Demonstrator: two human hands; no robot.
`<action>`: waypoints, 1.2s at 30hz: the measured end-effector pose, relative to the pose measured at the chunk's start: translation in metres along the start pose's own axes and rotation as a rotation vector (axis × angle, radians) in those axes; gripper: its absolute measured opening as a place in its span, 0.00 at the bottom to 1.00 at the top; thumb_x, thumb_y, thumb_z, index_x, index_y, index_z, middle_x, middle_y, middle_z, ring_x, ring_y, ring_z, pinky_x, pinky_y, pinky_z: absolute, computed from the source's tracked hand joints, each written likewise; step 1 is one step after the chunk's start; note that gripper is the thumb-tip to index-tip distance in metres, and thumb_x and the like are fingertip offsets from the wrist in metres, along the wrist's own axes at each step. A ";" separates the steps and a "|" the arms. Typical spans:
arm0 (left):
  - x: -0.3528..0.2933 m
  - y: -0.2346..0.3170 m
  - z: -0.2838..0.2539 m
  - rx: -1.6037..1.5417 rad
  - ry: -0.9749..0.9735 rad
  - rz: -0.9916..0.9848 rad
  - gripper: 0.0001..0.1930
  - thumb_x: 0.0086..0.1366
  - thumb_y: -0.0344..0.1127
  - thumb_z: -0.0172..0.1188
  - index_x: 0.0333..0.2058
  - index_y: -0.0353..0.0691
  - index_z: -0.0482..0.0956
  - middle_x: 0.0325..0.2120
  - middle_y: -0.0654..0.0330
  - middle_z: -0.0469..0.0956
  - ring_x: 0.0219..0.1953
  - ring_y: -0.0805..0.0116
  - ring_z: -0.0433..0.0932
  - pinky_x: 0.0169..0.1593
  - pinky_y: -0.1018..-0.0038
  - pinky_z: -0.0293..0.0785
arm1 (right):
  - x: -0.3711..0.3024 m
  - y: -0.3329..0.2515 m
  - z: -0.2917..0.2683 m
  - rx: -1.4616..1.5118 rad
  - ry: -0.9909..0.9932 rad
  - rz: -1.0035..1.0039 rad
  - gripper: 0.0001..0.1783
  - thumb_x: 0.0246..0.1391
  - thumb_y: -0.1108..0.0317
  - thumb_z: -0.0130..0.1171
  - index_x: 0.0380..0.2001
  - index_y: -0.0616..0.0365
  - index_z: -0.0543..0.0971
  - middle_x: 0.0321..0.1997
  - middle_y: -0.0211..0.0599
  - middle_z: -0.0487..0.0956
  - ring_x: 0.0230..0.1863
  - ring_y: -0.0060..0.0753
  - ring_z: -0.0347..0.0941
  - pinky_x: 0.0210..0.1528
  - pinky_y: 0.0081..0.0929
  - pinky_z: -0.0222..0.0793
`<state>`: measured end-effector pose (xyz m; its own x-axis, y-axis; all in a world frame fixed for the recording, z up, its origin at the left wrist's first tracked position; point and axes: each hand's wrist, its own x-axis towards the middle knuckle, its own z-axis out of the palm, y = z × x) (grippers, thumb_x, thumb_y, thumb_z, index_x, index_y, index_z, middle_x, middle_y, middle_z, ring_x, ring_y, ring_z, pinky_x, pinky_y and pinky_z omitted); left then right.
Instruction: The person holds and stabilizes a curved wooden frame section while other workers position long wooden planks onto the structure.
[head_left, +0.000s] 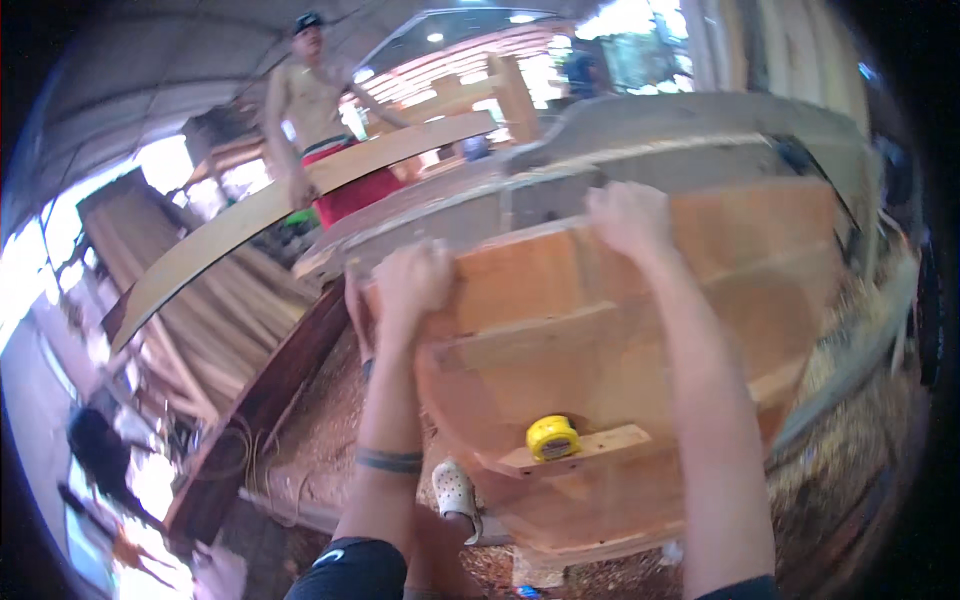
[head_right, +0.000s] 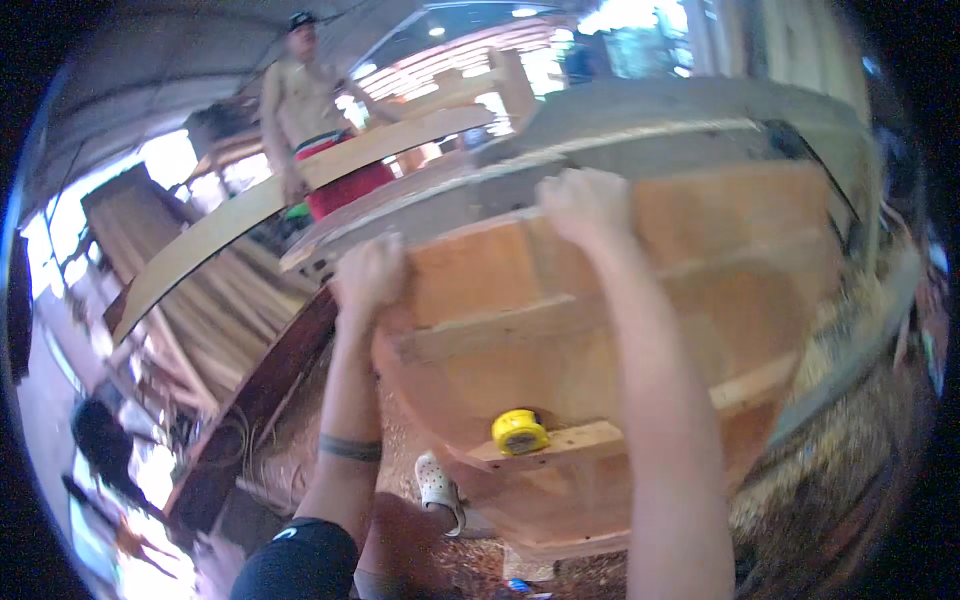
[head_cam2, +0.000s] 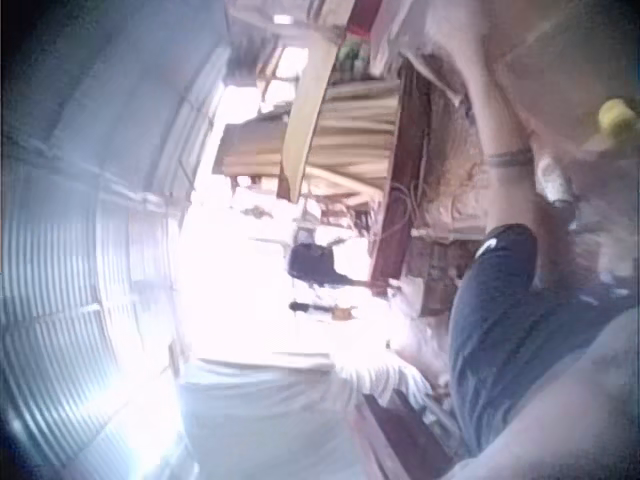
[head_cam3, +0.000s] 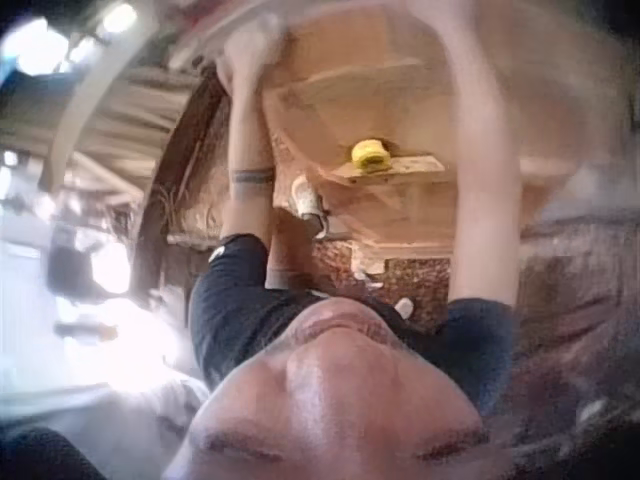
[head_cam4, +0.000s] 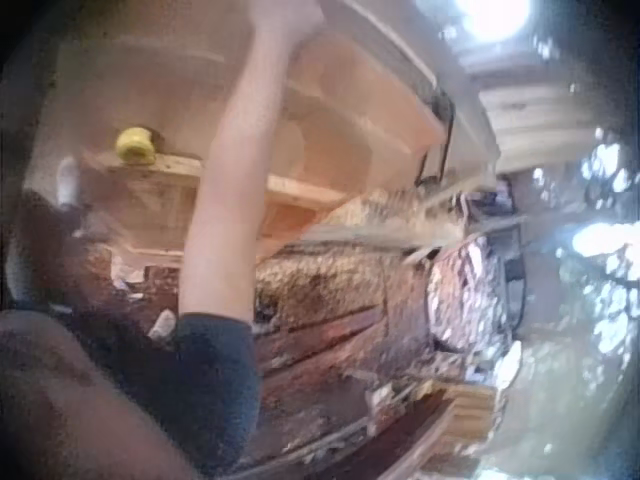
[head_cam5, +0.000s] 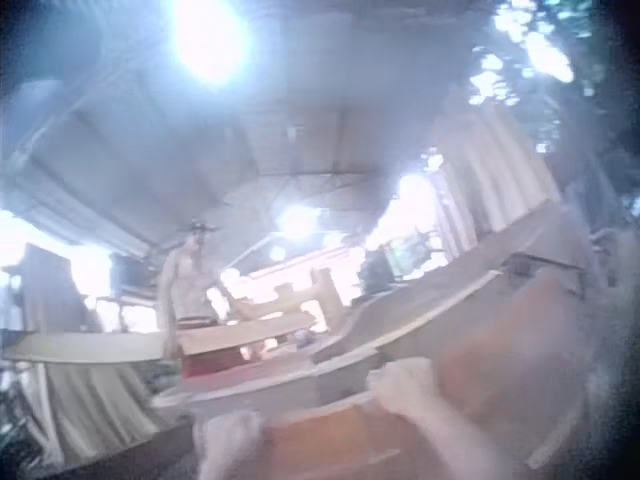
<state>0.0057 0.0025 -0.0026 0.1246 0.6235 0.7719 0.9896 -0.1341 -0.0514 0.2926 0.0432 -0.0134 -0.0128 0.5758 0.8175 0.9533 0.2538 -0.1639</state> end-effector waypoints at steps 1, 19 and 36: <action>-0.003 -0.001 0.001 -0.016 0.022 0.037 0.23 0.65 0.46 0.41 0.26 0.37 0.81 0.28 0.42 0.80 0.32 0.41 0.79 0.43 0.51 0.74 | 0.001 0.000 0.002 -0.121 0.008 -0.090 0.23 0.58 0.57 0.43 0.21 0.55 0.82 0.29 0.47 0.82 0.33 0.50 0.80 0.35 0.47 0.74; -0.002 -0.007 0.007 -0.250 0.197 -0.002 0.21 0.60 0.43 0.49 0.15 0.36 0.79 0.16 0.45 0.77 0.21 0.46 0.79 0.31 0.55 0.75 | 0.017 0.038 0.025 -0.274 -0.128 0.016 0.25 0.65 0.50 0.37 0.35 0.55 0.79 0.43 0.44 0.79 0.47 0.56 0.73 0.49 0.50 0.65; 0.002 -0.008 0.002 -0.204 0.058 -0.041 0.22 0.62 0.46 0.46 0.21 0.37 0.82 0.20 0.46 0.79 0.26 0.48 0.81 0.36 0.54 0.76 | 0.015 0.021 0.012 -0.146 -0.148 0.133 0.29 0.63 0.47 0.36 0.37 0.59 0.80 0.43 0.53 0.79 0.48 0.60 0.73 0.51 0.50 0.65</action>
<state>-0.0020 0.0059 -0.0019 0.0742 0.5867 0.8064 0.9581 -0.2663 0.1056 0.3093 0.0665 -0.0108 0.0823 0.7070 0.7024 0.9829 0.0591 -0.1747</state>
